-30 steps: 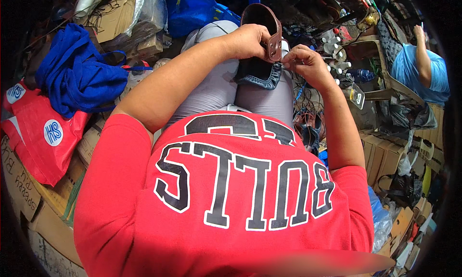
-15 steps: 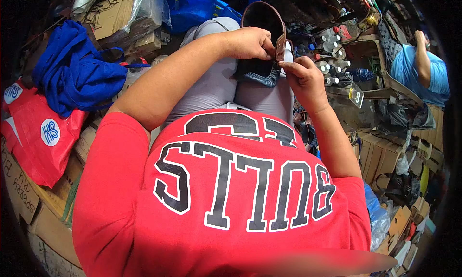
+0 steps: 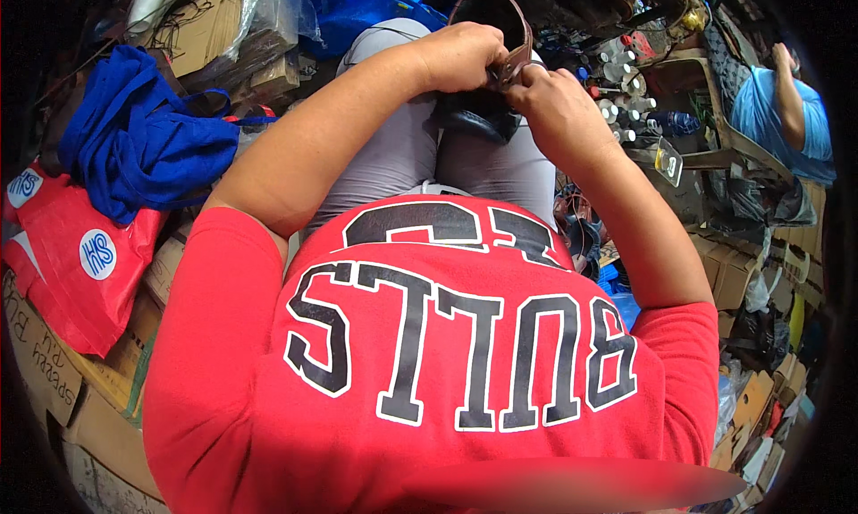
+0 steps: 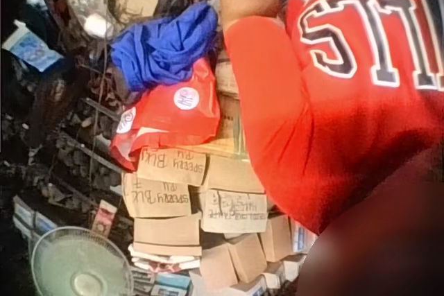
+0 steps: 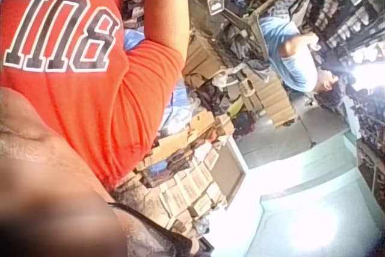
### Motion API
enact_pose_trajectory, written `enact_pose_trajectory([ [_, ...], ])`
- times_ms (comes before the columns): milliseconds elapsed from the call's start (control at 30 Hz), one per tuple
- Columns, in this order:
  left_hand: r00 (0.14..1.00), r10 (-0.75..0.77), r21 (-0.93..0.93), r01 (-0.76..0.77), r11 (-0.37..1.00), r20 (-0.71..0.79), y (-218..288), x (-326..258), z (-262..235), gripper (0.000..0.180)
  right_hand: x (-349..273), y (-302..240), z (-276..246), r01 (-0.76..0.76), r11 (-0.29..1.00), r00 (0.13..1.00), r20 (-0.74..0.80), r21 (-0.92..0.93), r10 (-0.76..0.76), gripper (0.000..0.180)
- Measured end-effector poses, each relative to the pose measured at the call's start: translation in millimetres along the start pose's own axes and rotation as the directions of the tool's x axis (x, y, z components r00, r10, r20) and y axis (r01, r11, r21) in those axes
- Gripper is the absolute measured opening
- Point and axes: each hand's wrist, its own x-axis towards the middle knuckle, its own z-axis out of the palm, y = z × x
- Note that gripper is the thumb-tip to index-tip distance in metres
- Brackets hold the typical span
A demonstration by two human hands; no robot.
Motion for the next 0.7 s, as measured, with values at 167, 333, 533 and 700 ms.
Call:
enact_pose_trajectory([
  [167, 0.999, -0.017, -0.088, 0.014, 0.996, -0.035, -14.7, -5.3, 2.1, 0.019, -2.1, 10.0, 15.5, -0.041, 0.955, 0.995, -0.073, 0.294, 0.065, 0.013],
  [333, 0.988, -0.062, -0.168, 0.038, 0.985, -0.141, -23.0, -2.3, 10.3, 0.019, 10.4, 2.0, 17.3, -0.108, 0.927, 0.982, -0.108, 0.360, 0.157, 0.012],
  [533, 0.857, -0.116, 0.036, 0.154, 0.987, -0.501, 19.5, -47.2, 16.7, 0.040, -17.5, 16.2, 45.8, -0.168, 0.564, 0.921, -0.075, 0.809, 0.382, 0.017],
  [700, 0.928, -0.060, 0.090, 0.100, 0.991, -0.367, 14.6, -99.3, 12.8, 0.033, -63.3, 35.1, 49.2, 0.018, -0.546, 0.869, 0.257, 0.837, 0.422, 0.030],
])
